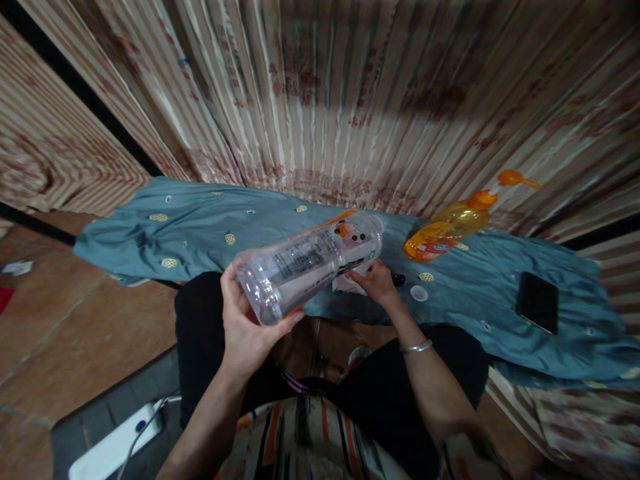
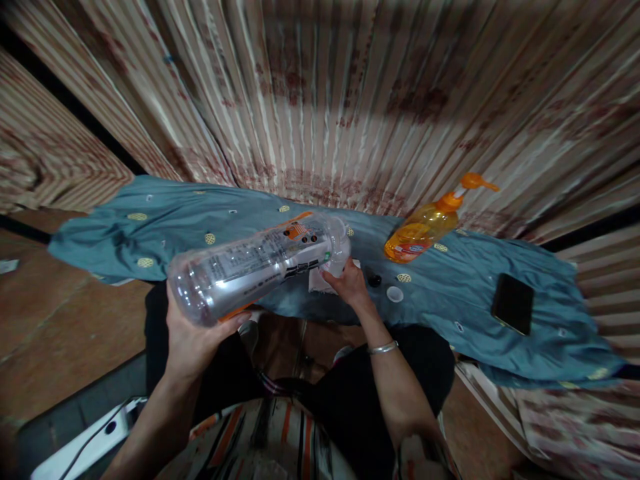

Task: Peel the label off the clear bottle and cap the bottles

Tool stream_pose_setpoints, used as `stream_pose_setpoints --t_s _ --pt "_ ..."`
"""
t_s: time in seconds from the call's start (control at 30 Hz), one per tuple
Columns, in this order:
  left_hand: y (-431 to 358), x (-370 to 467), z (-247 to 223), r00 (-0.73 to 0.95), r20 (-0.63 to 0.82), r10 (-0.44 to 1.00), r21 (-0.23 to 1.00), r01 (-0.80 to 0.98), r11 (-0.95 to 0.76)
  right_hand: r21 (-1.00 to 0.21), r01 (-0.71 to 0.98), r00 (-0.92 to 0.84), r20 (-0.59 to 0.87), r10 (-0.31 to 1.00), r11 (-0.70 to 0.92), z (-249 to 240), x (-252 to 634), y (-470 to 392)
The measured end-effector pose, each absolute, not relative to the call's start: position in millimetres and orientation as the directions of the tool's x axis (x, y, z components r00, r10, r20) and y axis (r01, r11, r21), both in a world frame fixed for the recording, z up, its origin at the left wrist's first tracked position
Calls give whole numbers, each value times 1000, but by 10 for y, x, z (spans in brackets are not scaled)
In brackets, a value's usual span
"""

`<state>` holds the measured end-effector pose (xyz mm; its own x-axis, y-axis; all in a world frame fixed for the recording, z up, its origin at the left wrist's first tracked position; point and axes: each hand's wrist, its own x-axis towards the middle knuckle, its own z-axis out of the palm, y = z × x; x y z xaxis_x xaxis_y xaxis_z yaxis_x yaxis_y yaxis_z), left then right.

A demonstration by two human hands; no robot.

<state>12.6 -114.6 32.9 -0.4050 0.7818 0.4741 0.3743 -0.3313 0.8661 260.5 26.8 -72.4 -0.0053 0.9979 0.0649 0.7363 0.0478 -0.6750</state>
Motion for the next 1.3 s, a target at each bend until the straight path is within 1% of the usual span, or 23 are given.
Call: stream_pose_setpoints --t_s 0.5,0.7,0.9,1.03,1.3 --pt "-1143 148 371 -432 454 779 878 368 -308 -689 723 0 78 997 54 -746 2614 269" --pt "-1146 146 365 -431 447 784 880 372 -296 -695 713 4 129 992 88 -788 2621 268" --pt "-1143 149 357 -436 438 786 887 351 -300 -695 716 1 98 995 68 -755 2616 271" --pt "-1140 150 346 -430 460 777 877 358 -321 -680 731 5 71 997 45 -738 2601 268" --pt "-1142 144 346 -429 454 781 879 358 -314 -697 712 10 129 992 84 -814 2625 277"
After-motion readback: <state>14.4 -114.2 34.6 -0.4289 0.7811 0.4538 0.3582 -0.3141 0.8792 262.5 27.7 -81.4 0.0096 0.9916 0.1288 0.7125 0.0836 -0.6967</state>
